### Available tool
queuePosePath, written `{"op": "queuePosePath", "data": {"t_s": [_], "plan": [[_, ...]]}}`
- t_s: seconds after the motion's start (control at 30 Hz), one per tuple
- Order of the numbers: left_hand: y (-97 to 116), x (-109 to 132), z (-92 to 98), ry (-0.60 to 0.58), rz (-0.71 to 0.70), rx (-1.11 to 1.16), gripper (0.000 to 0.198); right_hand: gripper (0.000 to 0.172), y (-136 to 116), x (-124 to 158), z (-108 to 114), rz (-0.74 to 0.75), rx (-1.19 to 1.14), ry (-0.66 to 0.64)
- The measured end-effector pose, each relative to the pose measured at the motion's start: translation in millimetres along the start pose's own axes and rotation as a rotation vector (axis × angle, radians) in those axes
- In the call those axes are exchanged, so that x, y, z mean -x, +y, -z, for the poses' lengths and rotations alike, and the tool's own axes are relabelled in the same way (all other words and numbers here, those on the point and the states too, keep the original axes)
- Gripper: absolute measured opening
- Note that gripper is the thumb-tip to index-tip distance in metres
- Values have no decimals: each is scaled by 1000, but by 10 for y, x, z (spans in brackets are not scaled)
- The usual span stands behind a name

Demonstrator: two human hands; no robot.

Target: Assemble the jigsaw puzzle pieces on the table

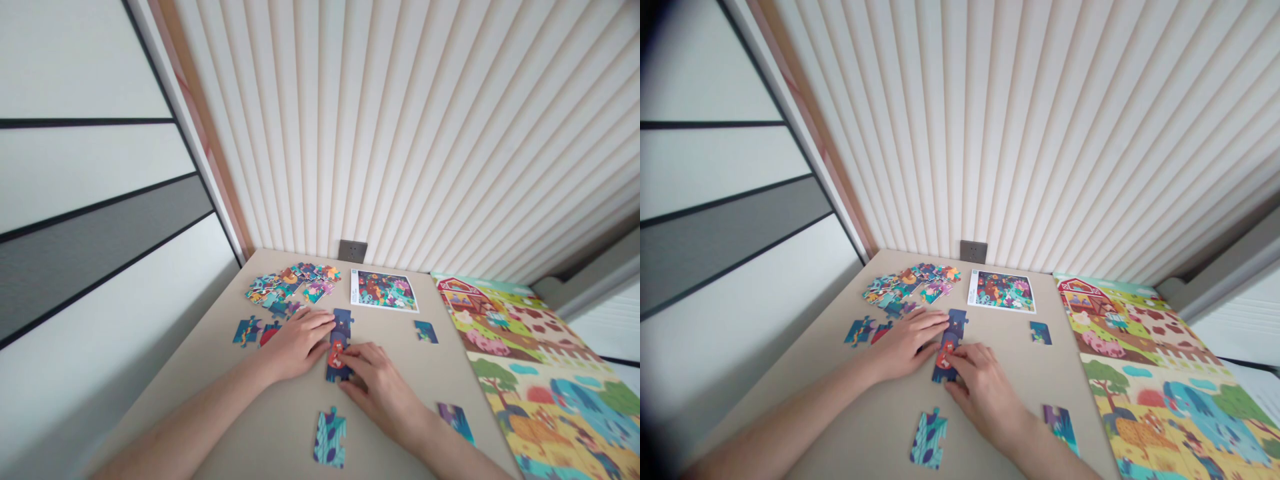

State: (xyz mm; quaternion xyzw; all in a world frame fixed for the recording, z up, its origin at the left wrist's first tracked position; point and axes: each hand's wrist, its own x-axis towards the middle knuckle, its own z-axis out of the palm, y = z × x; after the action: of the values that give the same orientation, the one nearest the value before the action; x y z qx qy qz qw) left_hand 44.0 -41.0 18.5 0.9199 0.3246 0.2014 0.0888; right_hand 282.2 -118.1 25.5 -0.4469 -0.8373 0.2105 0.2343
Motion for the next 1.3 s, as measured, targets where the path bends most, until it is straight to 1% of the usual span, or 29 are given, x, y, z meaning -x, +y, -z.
{"op": "queuePosePath", "data": {"t_s": [0.13, 0.3, 0.6, 0.73, 0.83, 0.9, 1.0, 1.1, 1.17, 1.3], "plan": [[-11, 4, -21, 0, 9, -2, 44, 33, 15, -20, -8, 33, 76, -8], [-20, 9, -33, -20, 21, 4, 41, 27, -42, -48, 22, 52, 212, -31], [-12, 15, -22, -35, 51, 31, 49, 25, -50, -75, 9, 86, 373, -76], [-17, 11, -32, -39, 59, 43, 49, 24, -81, -69, 43, 85, 368, -93], [-21, 10, -41, -35, 63, 43, 49, 31, -85, -58, 155, 94, 305, -82], [-24, 15, -47, -31, 63, 38, 49, 33, -79, -46, 257, 78, 247, -65], [-31, 29, -61, -32, 59, 24, 49, 29, -87, -21, 382, 67, 161, -80], [-43, 37, -80, -35, 56, 12, 46, 24, -83, -4, 429, 117, 136, -135], [-48, 32, -91, -25, 52, 7, 46, 21, -25, -6, 431, 115, 177, -127], [-41, 6, -92, 9, 39, 7, 45, 21, 212, -25, 431, 47, 251, -61]]}}
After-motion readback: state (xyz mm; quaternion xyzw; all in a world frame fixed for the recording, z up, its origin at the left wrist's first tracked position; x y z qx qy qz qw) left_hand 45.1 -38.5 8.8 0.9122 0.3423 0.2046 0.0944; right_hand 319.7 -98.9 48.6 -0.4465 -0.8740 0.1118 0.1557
